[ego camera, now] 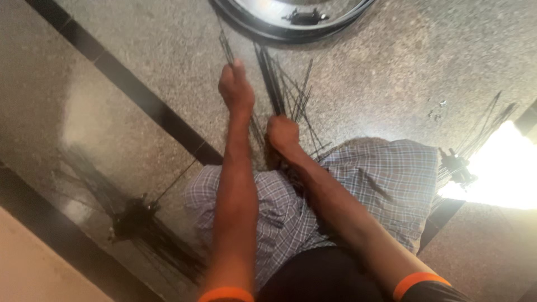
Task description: The person sits on the floor and gathers thin black wires into a bundle. They then use a small metal fastener to secure the bundle, twisting the fastener with their fingers to tighten it around the wires.
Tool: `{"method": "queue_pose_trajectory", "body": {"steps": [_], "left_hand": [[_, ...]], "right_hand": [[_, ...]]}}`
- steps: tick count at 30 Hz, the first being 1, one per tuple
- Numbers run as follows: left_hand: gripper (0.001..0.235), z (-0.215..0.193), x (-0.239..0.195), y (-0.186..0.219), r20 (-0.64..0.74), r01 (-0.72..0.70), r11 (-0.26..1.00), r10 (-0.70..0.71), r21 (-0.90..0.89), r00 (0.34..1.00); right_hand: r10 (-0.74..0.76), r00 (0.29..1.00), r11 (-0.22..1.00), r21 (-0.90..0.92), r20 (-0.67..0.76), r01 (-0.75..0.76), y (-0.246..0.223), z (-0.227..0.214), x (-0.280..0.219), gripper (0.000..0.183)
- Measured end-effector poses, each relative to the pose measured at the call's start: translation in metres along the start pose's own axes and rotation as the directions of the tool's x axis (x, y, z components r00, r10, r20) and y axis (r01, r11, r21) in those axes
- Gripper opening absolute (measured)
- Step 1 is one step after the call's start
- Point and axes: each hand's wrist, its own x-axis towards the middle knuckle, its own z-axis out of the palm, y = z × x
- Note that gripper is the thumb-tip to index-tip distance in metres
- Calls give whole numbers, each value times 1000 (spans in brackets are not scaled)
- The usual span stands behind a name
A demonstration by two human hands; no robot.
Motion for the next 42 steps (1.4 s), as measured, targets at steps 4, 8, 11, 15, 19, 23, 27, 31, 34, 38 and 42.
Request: {"method": "queue_pose_trajectory", "body": {"steps": [4, 8, 11, 15, 19, 23, 27, 31, 34, 38, 42], "left_hand": [[74, -1, -5, -2, 3, -47, 999, 47, -19, 999], [70, 1, -2, 5, -29, -96, 995, 95, -13, 995], [68, -4, -1, 4, -41, -83, 996, 82, -13, 996], [67, -1, 1, 2, -62, -172, 984, 174, 48, 983], [57, -1, -5, -2, -17, -99, 995, 99, 30, 995], [42, 3, -5, -5, 51, 2, 999, -4, 33, 999], [31, 5, -11, 1, 243, 229, 953, -178, -198, 953], [28, 0, -22, 23, 559, 604, 763, -404, -230, 724], [39, -1, -23, 37, 684, 738, 574, -380, -353, 623], [21, -4, -29, 45, 684, 670, 573, -241, -472, 688], [17, -10, -31, 46, 466, 567, 761, -396, -316, 791]], "right_hand": [[-3, 998, 996, 86, -70, 9, -1, -7, 1, 18], [-37, 998, 996, 84, -51, 41, -5, -29, 6, 22], [12, 991, 982, 190, -134, 14, -7, -46, -2, 28], [106, 969, 959, 279, -223, -41, -12, -65, 1, 28], [272, 959, 834, 518, -83, -191, -11, -89, 8, 25], [376, 927, 569, 788, 4, -234, -20, -122, 9, 22], [330, 938, 485, 872, -109, -70, -28, -176, 8, 35], [-240, 684, 744, 322, -689, 586, -44, -226, 3, 16], [-464, 567, 726, 75, -681, 684, -53, -240, 8, 14], [-535, 753, 752, 191, -383, 631, -46, -217, 19, 13], [-145, 930, 737, 591, -337, 329, -5, -188, 20, 17]]}}
